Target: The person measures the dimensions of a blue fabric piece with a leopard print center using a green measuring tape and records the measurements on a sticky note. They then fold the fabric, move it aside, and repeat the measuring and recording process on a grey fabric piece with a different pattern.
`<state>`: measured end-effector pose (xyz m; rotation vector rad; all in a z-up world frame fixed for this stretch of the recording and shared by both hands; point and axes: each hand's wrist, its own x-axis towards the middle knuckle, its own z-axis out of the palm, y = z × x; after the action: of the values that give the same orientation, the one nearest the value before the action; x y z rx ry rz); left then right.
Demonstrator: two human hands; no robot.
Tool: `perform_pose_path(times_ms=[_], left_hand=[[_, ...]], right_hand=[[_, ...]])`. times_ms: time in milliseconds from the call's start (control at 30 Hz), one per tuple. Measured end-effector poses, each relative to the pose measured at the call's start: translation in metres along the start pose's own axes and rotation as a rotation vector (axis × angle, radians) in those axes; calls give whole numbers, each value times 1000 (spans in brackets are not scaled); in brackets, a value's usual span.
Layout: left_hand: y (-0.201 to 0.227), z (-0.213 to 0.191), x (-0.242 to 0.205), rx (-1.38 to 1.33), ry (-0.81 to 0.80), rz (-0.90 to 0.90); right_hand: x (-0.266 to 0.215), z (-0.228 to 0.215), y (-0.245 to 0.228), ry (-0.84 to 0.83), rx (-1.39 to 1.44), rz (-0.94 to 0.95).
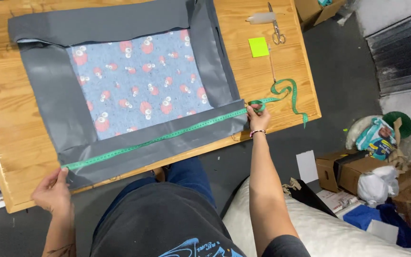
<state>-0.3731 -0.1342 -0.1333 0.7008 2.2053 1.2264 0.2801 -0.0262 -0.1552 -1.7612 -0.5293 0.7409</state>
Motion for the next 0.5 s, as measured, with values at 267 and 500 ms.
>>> perform_pose_path(times_ms=[267,500], left_hand=[[19,-1,0,-8,-15,-144],[-21,6,16,51,55,143]], right_hand=[[-1,8,5,74,-85,-20],[-7,13,-7,126,-142,-350]])
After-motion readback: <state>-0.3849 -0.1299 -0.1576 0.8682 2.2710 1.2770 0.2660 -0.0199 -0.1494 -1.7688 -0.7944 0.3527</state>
